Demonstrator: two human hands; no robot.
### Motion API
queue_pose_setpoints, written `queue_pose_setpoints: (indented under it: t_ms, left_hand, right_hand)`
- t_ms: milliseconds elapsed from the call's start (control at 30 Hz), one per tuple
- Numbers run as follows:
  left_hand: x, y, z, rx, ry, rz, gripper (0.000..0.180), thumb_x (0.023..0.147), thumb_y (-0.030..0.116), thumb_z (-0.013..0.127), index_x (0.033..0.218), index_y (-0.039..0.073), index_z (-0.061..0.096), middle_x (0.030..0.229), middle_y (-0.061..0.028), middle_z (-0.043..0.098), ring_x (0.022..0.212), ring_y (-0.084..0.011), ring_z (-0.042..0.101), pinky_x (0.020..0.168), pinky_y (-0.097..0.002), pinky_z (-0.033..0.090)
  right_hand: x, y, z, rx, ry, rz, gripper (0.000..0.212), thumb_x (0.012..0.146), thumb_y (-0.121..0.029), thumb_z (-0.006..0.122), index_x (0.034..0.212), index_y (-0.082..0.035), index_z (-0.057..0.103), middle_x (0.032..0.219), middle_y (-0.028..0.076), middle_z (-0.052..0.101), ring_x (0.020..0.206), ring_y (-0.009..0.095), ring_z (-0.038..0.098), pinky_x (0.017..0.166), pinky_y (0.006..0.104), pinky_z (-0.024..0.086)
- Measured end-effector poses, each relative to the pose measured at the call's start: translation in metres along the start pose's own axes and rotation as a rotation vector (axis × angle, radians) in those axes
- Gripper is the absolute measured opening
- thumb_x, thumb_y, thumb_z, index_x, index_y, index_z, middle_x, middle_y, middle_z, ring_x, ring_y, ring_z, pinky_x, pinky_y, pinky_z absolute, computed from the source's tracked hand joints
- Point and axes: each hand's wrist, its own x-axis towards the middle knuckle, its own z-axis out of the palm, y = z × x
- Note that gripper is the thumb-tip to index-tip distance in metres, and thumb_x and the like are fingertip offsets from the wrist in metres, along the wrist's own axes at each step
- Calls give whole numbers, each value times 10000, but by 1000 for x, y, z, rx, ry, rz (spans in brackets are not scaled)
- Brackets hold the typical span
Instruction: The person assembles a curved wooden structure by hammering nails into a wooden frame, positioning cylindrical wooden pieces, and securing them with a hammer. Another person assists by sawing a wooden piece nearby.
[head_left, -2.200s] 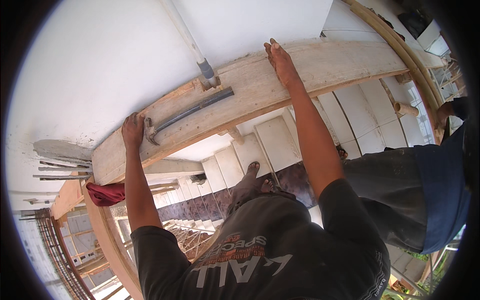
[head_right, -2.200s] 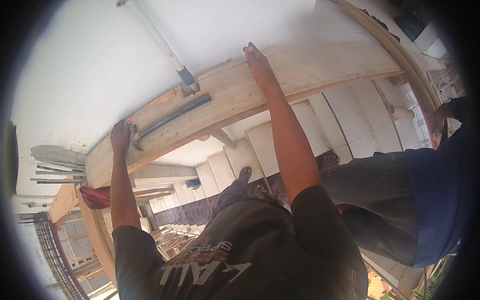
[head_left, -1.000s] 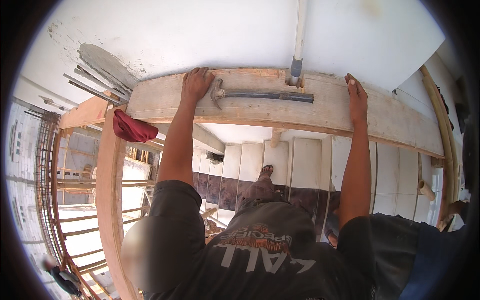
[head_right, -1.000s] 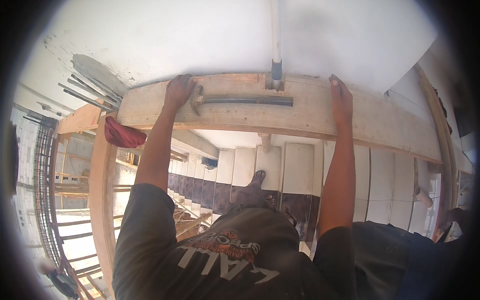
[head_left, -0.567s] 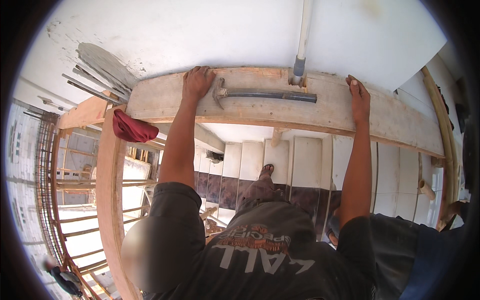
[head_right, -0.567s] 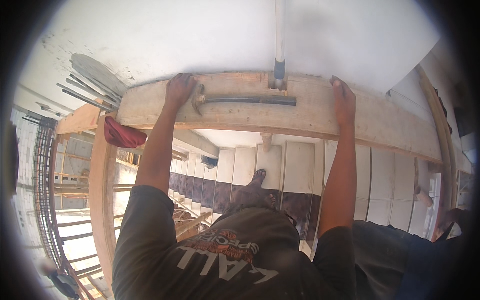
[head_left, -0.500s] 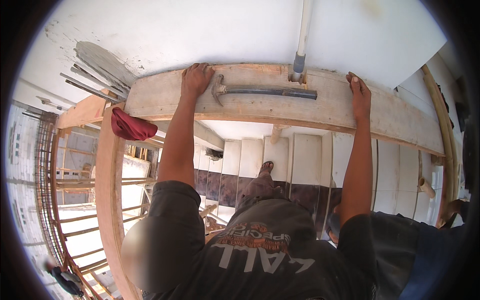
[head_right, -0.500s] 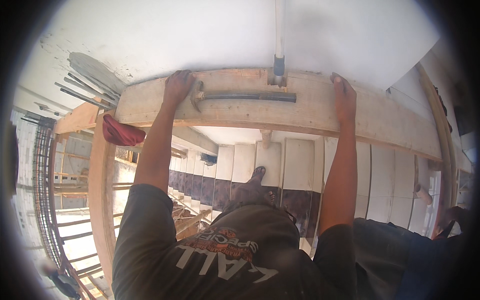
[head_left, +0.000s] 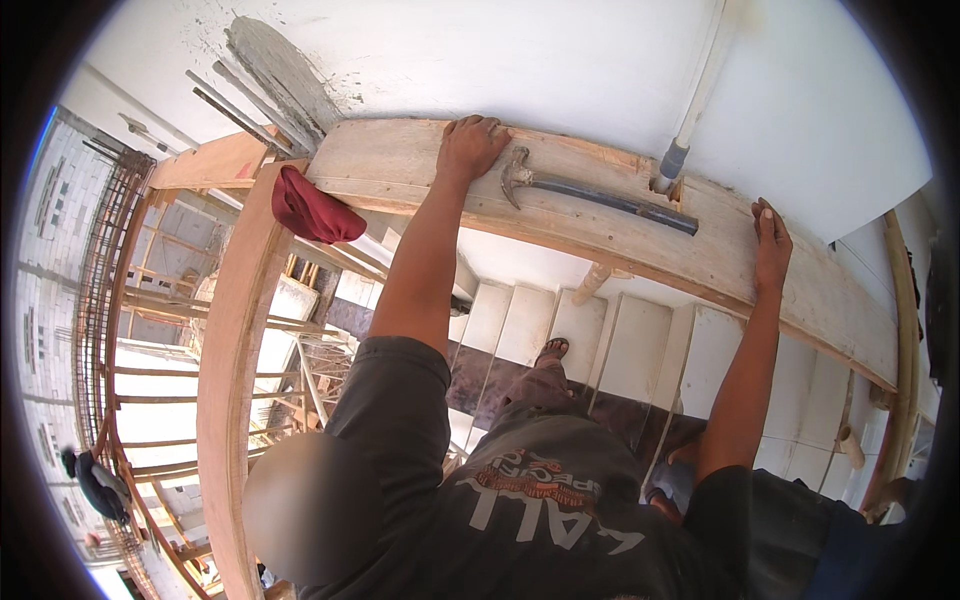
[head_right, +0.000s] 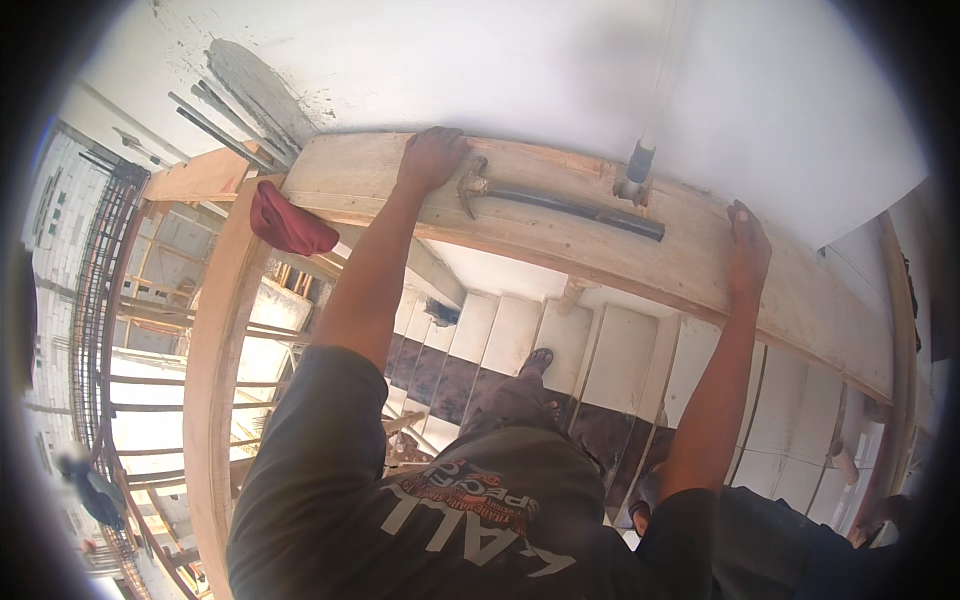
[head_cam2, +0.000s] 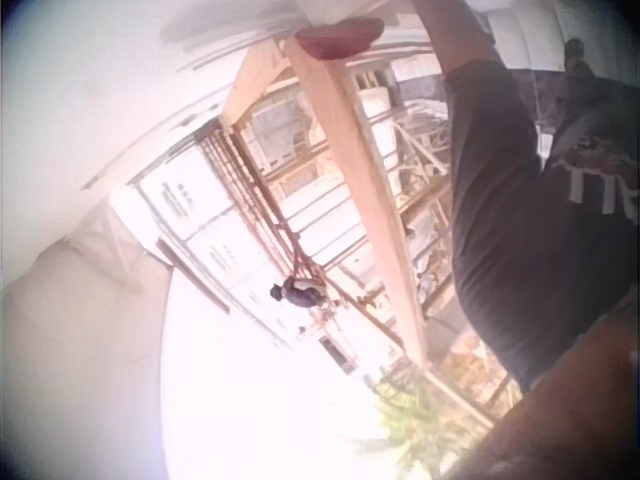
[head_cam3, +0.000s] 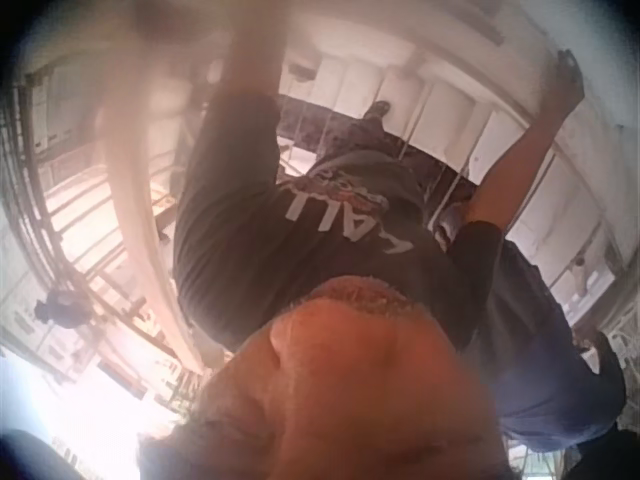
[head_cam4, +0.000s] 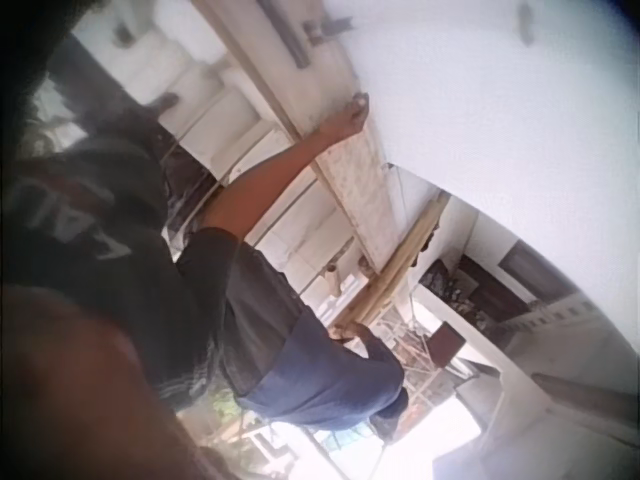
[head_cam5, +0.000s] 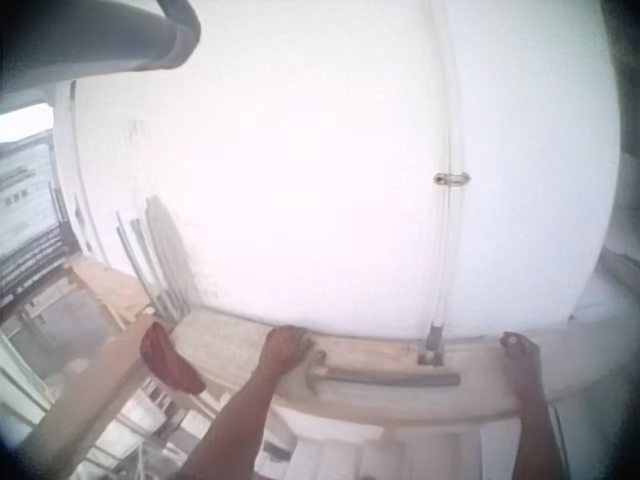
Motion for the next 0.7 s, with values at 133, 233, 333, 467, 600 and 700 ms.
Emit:
queue_pose_setpoints:
  t_ms: [133, 233, 333, 467, 600, 700]
  left_hand:
    - [-1, 2, -2, -13, 5, 2, 553, 966, 522, 518, 1258, 84, 684, 1350, -142, 615, 1309, -288, 523, 1174, -450, 306]
    - [-1, 3, -3, 2, -18, -15, 561, 966, 527, 510, 1275, 88, 673, 1361, -137, 609, 1325, -276, 511, 1179, -449, 302]
    - [1, -1, 1, 57, -39, 29, 567, 965, 528, 505, 1294, 93, 660, 1372, -134, 603, 1338, -270, 500, 1184, -451, 297]
    - [5, -10, 12, 29, -20, 27, 559, 965, 516, 505, 1296, 92, 657, 1373, -133, 602, 1332, -275, 506, 1185, -456, 295]
    - [9, -15, 17, 78, -27, 70, 548, 963, 501, 511, 1291, 88, 658, 1366, -137, 605, 1324, -298, 510, 1183, -464, 294]
    - [7, -11, 12, 79, -13, 75, 543, 961, 495, 518, 1288, 85, 657, 1355, -141, 610, 1318, -314, 513, 1181, -469, 294]
  right_hand:
    - [1, 2, 0, 8, 5, 0, 479, 1052, -327, 542, 1372, 29, 566, 1354, 160, 604, 1300, 240, 552, 1149, 359, 401]
    - [2, 2, -1, -4, 1, -5, 497, 1058, -310, 515, 1380, 68, 536, 1371, 190, 589, 1309, 271, 546, 1136, 374, 403]
    - [1, 1, -1, 9, -5, -2, 494, 1049, -324, 538, 1369, 51, 556, 1354, 176, 601, 1292, 251, 558, 1136, 364, 407]
    - [1, 2, -2, 33, 9, -7, 495, 1036, -344, 569, 1356, 33, 579, 1328, 158, 621, 1272, 229, 571, 1137, 350, 409]
    - [1, 5, -3, -2, 2, -28, 519, 1046, -348, 524, 1349, 71, 567, 1281, 195, 647, 1255, 248, 578, 1105, 354, 410]
    - [1, 7, -5, 39, 1, 18, 491, 1034, -349, 574, 1347, 29, 590, 1289, 149, 649, 1254, 217, 581, 1131, 341, 408]
